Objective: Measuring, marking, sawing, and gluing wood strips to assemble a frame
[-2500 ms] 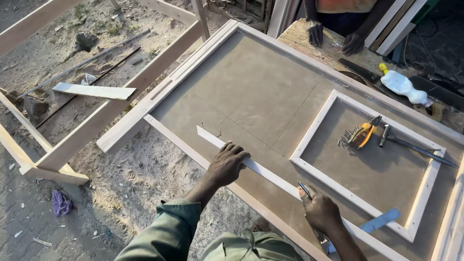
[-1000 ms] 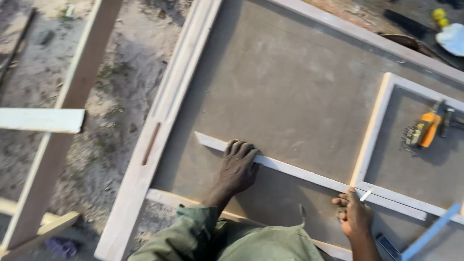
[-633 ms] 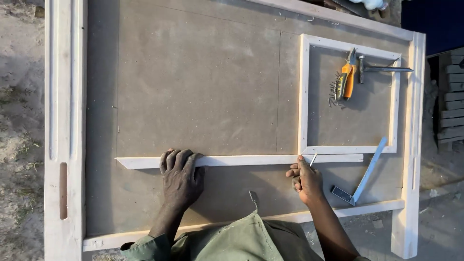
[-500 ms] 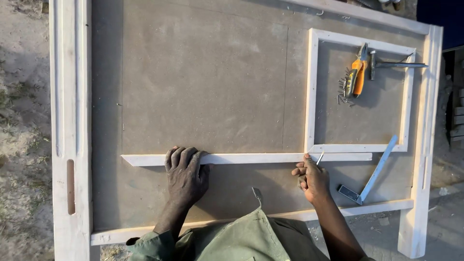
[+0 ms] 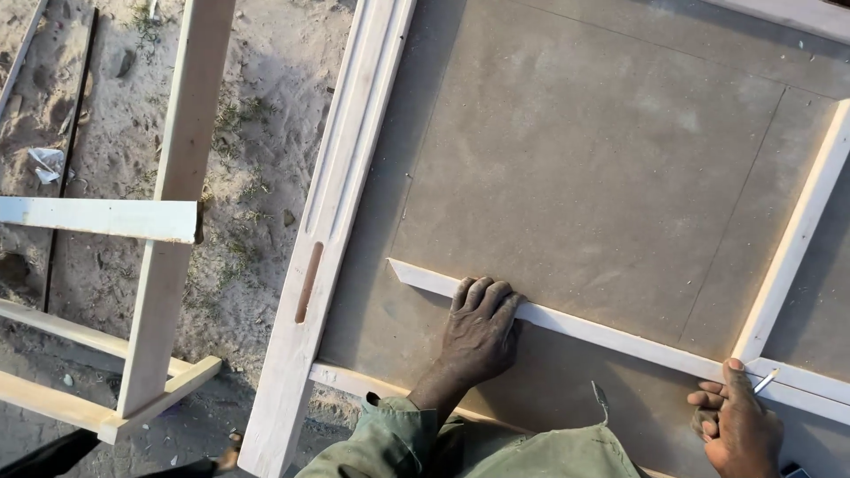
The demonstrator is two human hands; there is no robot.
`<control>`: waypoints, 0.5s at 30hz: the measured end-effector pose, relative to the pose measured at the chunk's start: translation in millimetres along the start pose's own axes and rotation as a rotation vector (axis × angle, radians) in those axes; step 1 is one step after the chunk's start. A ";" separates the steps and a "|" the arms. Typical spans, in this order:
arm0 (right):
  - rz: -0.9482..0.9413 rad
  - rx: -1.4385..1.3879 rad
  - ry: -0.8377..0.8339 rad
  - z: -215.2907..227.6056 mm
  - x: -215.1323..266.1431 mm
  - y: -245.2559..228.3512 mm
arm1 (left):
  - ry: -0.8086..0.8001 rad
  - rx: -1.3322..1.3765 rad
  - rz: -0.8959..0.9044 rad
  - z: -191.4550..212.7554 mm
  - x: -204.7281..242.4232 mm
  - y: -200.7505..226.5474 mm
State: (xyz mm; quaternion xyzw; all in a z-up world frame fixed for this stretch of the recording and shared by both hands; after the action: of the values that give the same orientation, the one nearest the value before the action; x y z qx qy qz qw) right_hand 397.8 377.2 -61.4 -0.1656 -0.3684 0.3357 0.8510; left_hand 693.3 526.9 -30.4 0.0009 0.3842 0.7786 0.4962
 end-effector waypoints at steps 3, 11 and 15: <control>0.007 0.013 0.072 -2.3 -1.9 1.2 | 0.030 0.053 -0.002 5.3 -5.8 1.5; 0.015 0.022 0.171 -2.7 -24.4 19.3 | 0.064 0.059 0.013 3.3 -2.2 -0.8; 0.032 0.027 0.143 -1.9 -23.7 19.4 | 0.066 0.049 0.002 5.1 -3.0 -0.4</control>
State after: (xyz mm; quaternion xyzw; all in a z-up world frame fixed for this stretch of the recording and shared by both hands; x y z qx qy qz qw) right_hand 378.5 374.7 -85.2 -0.1833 -0.2994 0.3414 0.8719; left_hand 697.0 527.8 -25.9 -0.0121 0.4191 0.7692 0.4822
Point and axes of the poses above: each hand's wrist, its own x-axis away from the middle knuckle, its own z-axis out of the back of the hand, y = z × x, the point moved 2 cm from there along -x, towards the middle knuckle, and after that the axes turned 13 degrees about y, right-handed, at the moved point
